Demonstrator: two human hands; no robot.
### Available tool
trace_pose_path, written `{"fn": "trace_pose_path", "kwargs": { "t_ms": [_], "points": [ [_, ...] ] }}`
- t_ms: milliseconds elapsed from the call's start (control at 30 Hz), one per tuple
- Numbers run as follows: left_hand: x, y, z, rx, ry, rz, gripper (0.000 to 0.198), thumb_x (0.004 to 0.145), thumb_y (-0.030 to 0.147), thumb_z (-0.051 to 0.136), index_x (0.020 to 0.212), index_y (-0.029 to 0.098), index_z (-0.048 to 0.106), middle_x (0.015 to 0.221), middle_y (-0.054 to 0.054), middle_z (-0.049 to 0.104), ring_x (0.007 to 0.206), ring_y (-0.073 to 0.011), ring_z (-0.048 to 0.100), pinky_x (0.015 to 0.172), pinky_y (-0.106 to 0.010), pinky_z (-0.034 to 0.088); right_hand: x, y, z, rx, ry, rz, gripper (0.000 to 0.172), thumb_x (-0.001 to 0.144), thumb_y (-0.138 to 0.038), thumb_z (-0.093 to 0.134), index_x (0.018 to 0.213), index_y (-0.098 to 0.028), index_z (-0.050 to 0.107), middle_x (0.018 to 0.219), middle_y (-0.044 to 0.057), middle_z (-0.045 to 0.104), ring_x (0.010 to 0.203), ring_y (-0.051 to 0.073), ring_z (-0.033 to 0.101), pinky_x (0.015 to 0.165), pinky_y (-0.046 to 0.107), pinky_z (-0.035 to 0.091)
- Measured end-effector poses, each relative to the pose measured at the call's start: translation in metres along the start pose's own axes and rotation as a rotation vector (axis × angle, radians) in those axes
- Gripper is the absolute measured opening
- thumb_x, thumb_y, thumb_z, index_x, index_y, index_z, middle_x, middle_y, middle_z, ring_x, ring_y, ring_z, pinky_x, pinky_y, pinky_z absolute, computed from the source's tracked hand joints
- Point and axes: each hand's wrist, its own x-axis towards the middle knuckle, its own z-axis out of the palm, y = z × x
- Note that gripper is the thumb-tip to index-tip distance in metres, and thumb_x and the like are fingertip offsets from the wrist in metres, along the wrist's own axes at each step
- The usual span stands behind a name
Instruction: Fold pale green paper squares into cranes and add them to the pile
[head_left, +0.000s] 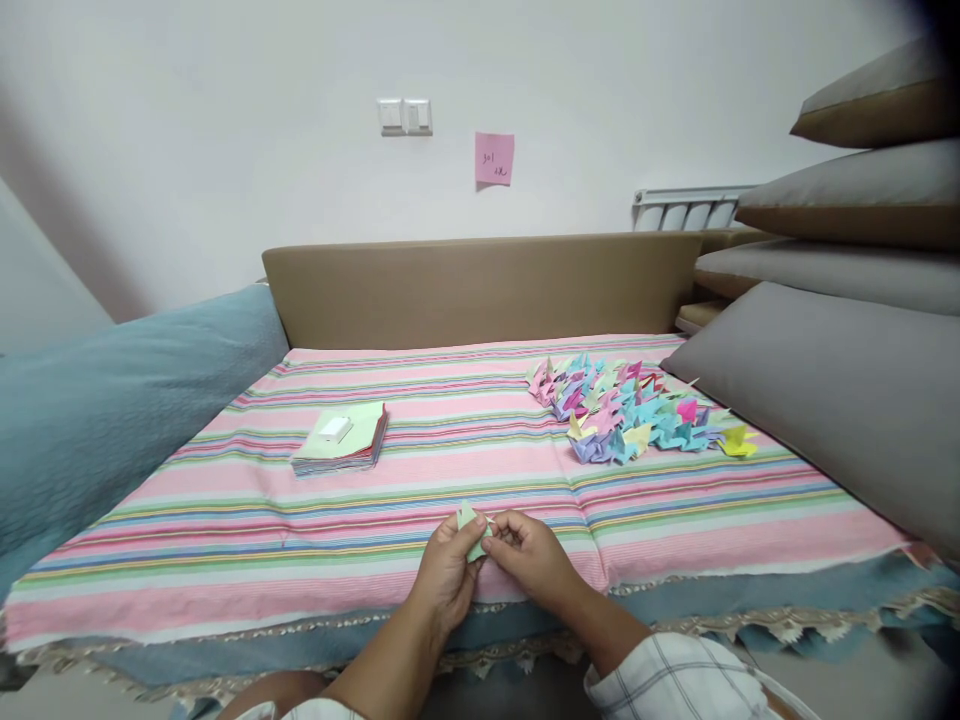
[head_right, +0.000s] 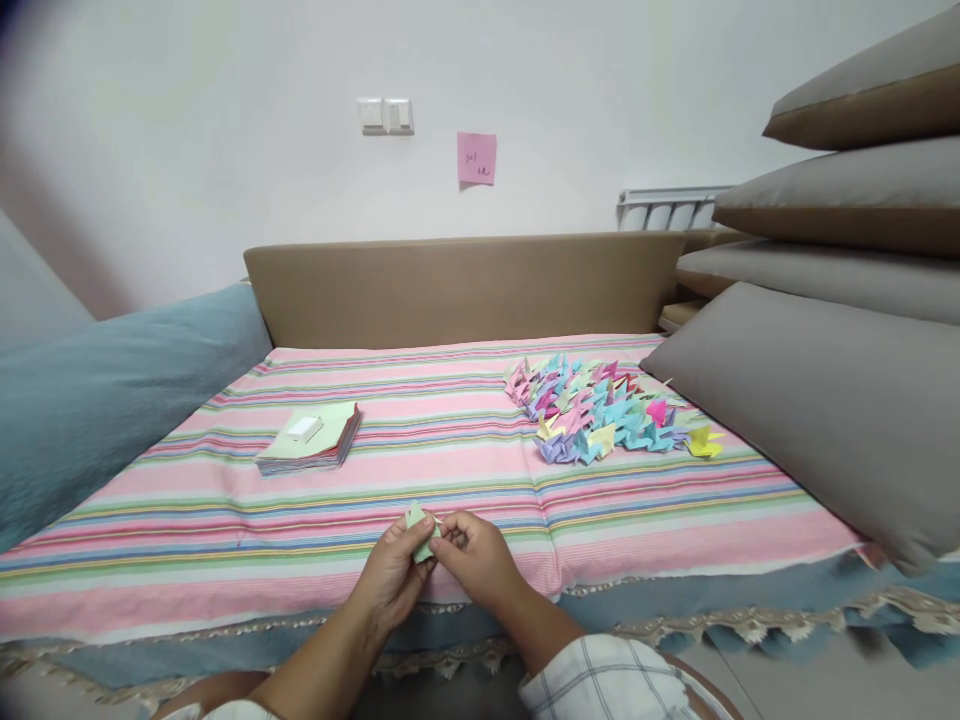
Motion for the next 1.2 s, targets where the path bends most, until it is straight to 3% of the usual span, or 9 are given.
{"fn": "trace_pose_path", "kwargs": {
  "t_ms": [133,233,333,700,967,1100,1200],
  "points": [
    [-0.001,0.004,0.000,0.026,-0.040,-0.014,0.028,0.059,0.024,0.080,0.076,0.014,0.061,0.069,0.001,0.063,0.063,-0.0082,0.059,0.061,-0.019,0.048,0.001,-0.003,-0.001,0.073,0.038,0.073,0.027,0.070,-0.043,0.064,0.070,-0.018,0.054,0.057,-0.004,0.052,0.052,0.010,0.048,0.052,0.023,0.039],
    [-0.002,0.010,0.000,0.068,-0.050,-0.012,0.045,0.059,0.021,0.080,0.097,0.020,0.057,0.084,0.001,0.065,0.069,-0.0093,0.061,0.062,-0.021,0.051,0.005,-0.005,-0.006,0.186,0.090,0.131,0.034,0.066,-0.048,0.066,0.070,-0.017,0.053,0.053,-0.006,0.051,0.048,0.009,0.046,0.050,0.022,0.037],
    [-0.002,0.013,-0.001,0.133,0.001,-0.001,0.057,0.055,0.018,0.082,0.103,0.021,0.052,0.082,0.001,0.065,0.065,-0.0085,0.062,0.059,-0.019,0.051,0.009,-0.005,-0.011,0.242,0.110,0.152,0.038,0.064,-0.050,0.069,0.070,-0.016,0.054,0.053,-0.005,0.052,0.048,0.008,0.047,0.051,0.022,0.038],
    [0.003,0.009,-0.001,0.154,0.023,0.151,0.050,0.051,0.022,0.084,0.083,0.017,0.046,0.057,0.005,0.062,0.045,-0.0043,0.055,0.048,-0.013,0.045,0.008,-0.002,-0.007,0.372,0.074,0.168,0.037,0.059,-0.039,0.077,0.081,-0.015,0.060,0.062,-0.003,0.057,0.054,0.008,0.051,0.052,0.020,0.041],
    [-0.001,0.012,0.002,0.089,0.015,0.049,0.054,0.053,0.020,0.084,0.093,0.020,0.049,0.073,0.003,0.064,0.061,-0.0081,0.063,0.059,-0.018,0.053,0.010,0.001,-0.009,0.389,0.120,0.106,0.036,0.057,-0.038,0.079,0.077,-0.016,0.060,0.060,-0.005,0.053,0.053,0.008,0.050,0.052,0.021,0.041],
    [-0.001,0.015,-0.001,0.100,-0.030,0.039,0.043,0.053,0.022,0.083,0.074,0.017,0.046,0.059,0.006,0.059,0.055,-0.0068,0.061,0.057,-0.017,0.052,0.006,-0.002,-0.012,0.481,0.023,0.076,0.042,0.068,-0.056,0.065,0.083,-0.017,0.062,0.068,0.000,0.058,0.060,0.011,0.055,0.057,0.023,0.045],
    [0.000,0.018,-0.003,0.169,-0.088,0.038,0.041,0.052,0.022,0.083,0.067,0.016,0.046,0.056,0.006,0.057,0.050,-0.0056,0.057,0.052,-0.015,0.048,0.006,-0.005,-0.018,0.561,0.036,0.096,0.046,0.074,-0.061,0.056,0.083,-0.017,0.064,0.071,0.003,0.060,0.066,0.013,0.056,0.058,0.024,0.046]
  ]
}}
